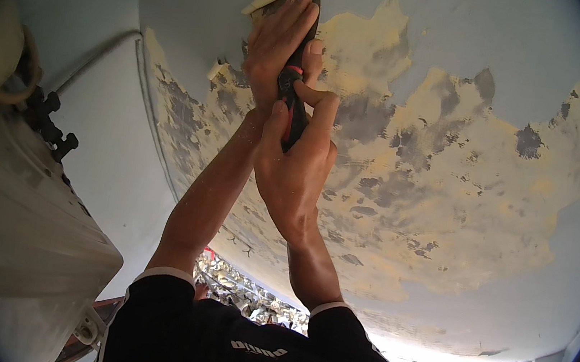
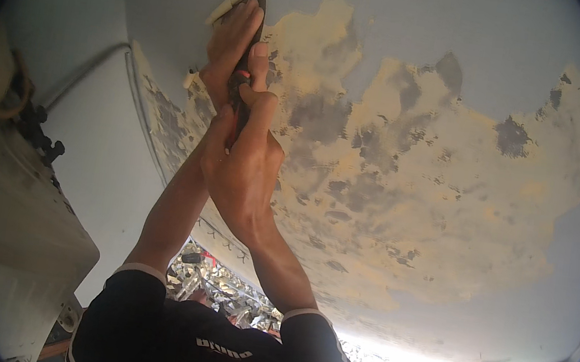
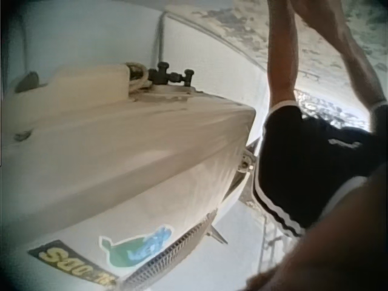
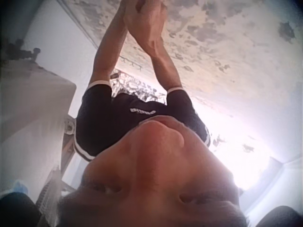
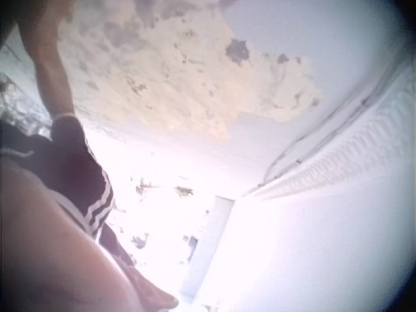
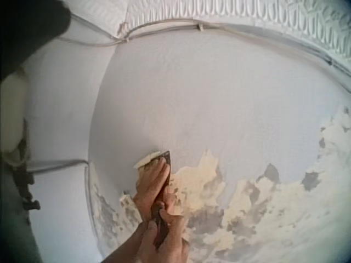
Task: The person uses a hand scraper to remove old paint from a ceiling surface. The person repeatedly scrapes different areas, lifting flakes of paint and moving across the ceiling to continue the removal.
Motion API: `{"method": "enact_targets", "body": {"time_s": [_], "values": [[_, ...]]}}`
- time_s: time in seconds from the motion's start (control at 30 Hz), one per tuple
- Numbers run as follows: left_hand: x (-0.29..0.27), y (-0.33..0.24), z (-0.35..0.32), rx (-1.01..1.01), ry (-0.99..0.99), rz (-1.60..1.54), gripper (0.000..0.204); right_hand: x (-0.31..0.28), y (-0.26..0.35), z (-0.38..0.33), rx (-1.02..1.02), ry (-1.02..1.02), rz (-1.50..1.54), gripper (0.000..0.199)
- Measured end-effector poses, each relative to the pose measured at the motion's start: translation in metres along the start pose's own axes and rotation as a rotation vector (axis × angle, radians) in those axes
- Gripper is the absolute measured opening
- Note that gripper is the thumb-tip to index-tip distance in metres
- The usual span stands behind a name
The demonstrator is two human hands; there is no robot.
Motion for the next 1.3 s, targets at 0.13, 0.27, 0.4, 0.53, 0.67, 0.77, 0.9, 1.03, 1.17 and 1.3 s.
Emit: {"method": "enact_targets", "body": {"time_s": [0.13,0.27,0.4,0.53,0.67,0.77,0.9,1.03,1.17,1.3], "values": [[-0.021,-0.008,-0.027,-0.020,0.024,-0.165,0.034,0.000,-0.019,-0.026,0.017,0.036,0.002,0.026],[-0.048,-0.048,-0.069,-0.166,0.248,-0.073,0.035,0.002,-0.060,-0.059,-0.073,-0.048,-0.024,0.027],[-0.039,-0.003,-0.047,-0.060,0.150,-0.011,0.035,0.021,-0.039,-0.026,0.009,0.076,-0.008,0.028],[-0.039,0.017,-0.021,-0.068,0.096,-0.022,0.037,0.030,-0.013,-0.013,0.009,0.114,0.002,0.027],[-0.042,0.000,-0.044,-0.076,0.100,-0.051,0.036,0.023,-0.036,-0.030,-0.049,0.042,-0.058,0.026],[-0.036,0.009,-0.035,-0.072,0.039,-0.053,0.035,0.024,-0.034,-0.021,-0.086,0.052,-0.053,0.026],[-0.028,0.061,0.011,0.010,0.002,-0.068,0.037,0.059,0.009,0.039,-0.182,0.083,-0.022,0.026],[-0.048,0.068,0.003,-0.078,0.052,-0.130,0.048,0.070,0.013,0.027,-0.191,0.129,0.002,0.031],[-0.071,0.031,-0.071,-0.146,0.073,-0.188,0.053,0.059,-0.040,-0.028,-0.057,0.149,-0.145,0.038],[-0.085,-0.031,-0.127,-0.230,0.154,-0.022,0.050,0.026,-0.103,-0.083,0.139,0.194,-0.023,0.038]]}}
Point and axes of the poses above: each hand's wrist, its own z-axis towards the middle knuckle, its own x-axis out of the palm, y = z × x, the point moved 1 cm from there along z, towards the middle knuckle, and after that the axes turned 15 degrees about x, right-handed, at the moved point
